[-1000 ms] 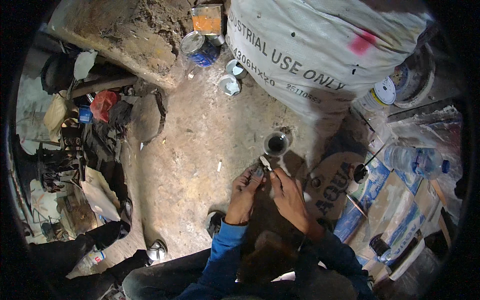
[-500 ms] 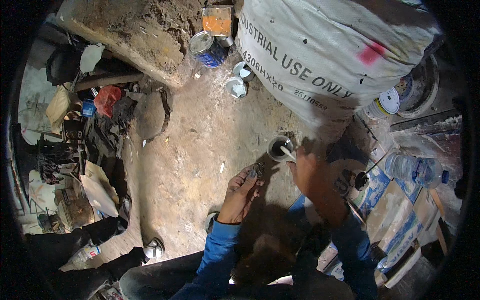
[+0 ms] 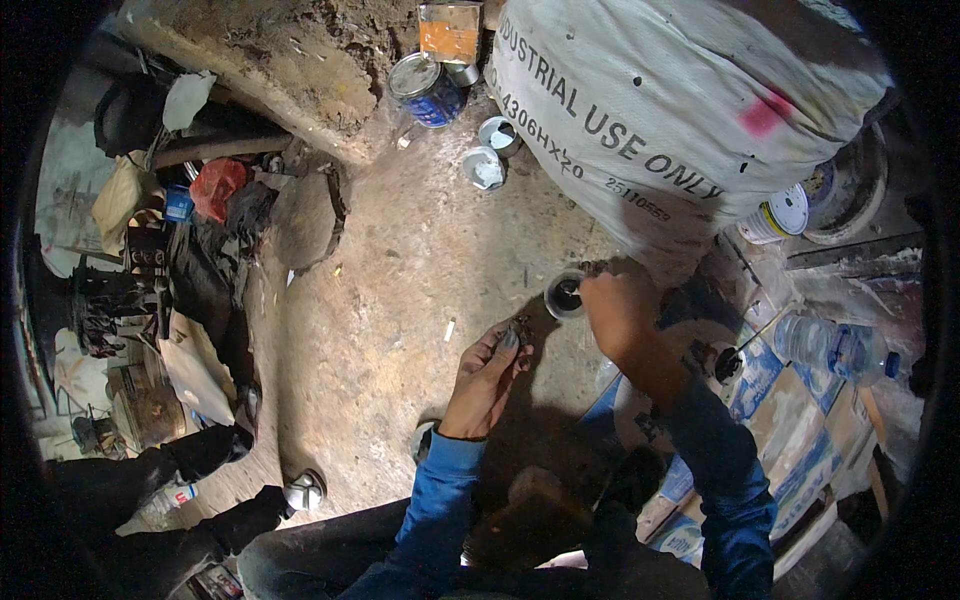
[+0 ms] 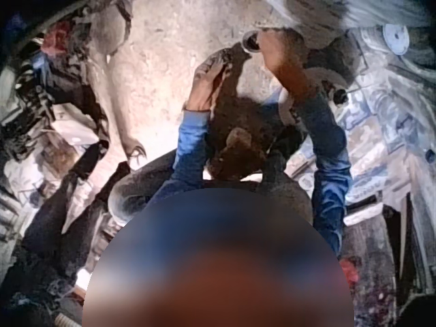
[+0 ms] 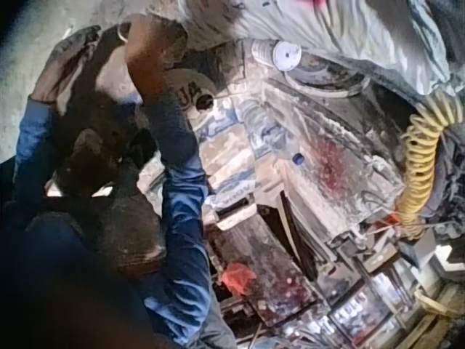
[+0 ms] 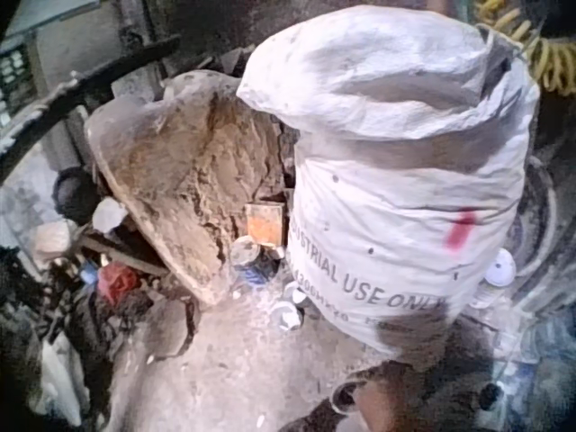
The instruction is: The person pours liquid from a plastic bottle into a small metal cup, then retrieves a toothbrush from a drawer. They use the toothbrush to scrub a small metal part while dipping it into the liquid.
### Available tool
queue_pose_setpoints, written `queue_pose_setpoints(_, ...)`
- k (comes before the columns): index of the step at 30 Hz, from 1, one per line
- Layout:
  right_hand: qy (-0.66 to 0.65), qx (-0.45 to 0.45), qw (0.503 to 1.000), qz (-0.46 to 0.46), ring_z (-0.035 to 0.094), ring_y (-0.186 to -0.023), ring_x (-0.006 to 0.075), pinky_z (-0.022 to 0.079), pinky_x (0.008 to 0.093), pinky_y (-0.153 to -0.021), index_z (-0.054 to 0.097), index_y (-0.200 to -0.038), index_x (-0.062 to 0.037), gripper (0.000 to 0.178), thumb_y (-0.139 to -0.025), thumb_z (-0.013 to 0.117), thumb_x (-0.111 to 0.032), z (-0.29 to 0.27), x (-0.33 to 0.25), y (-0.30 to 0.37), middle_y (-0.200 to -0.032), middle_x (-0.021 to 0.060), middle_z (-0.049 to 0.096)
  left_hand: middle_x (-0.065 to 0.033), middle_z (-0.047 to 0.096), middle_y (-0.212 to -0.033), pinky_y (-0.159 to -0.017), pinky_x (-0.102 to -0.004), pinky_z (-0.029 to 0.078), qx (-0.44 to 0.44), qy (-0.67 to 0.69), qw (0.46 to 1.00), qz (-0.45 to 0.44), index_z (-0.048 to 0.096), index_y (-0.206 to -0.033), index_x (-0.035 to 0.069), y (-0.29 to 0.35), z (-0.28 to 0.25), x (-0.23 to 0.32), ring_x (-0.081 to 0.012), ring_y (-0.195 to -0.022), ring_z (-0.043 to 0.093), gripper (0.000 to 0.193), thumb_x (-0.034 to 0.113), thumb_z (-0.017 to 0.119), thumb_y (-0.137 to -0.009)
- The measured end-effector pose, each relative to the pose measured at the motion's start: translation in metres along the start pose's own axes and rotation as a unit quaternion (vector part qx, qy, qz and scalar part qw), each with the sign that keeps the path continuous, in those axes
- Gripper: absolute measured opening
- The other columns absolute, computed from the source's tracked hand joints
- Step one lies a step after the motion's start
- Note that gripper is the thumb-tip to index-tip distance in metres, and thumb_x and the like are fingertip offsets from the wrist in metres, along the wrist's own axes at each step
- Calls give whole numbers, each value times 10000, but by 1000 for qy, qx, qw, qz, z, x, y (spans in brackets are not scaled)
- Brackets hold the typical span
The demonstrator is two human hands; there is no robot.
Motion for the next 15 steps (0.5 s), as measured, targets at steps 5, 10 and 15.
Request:
queue_pose_setpoints(5, -105, 11, 984, 143, 672, -854, 291, 534, 402, -759, 671, -846, -62, 92, -806, 589, -47, 11, 22, 9, -890, 159, 671, -67, 605, -1080, -726, -230, 487, 2, 19, 1000, 4, 495, -1273, -16, -8, -9, -9, -130, -896, 593, 384, 118, 590, -926)
queue_pose_setpoints(10, 34, 22, 998, -46, 680, -866, 277, 547, 399, -712, 708, -866, -76, 125, -797, 605, -73, 10, -11, -19, -877, 139, 686, -71, 603, -1088, -751, -241, 491, -28, -11, 999, 22, 480, -1292, -15, -10, -5, -18, -142, -914, 595, 407, 96, 595, -917)
queue_pose_setpoints(15, 16, 39, 998, -48, 681, -860, 283, 553, 387, -690, 711, -842, -87, 105, -798, 616, -93, 9, -15, -38, -848, 123, 682, -108, 607, -1124, -826, -259, 502, -51, 8, 996, 68, 450, -1325, -26, -7, -6, -13, -182, -984, 612, 462, 79, 604, -902)
Point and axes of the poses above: each hand's wrist, its own y-axis away from the middle knuckle, its own z-axis out of the palm, x = y × z, the point moved 4 cm from there along -y, towards the middle knuckle
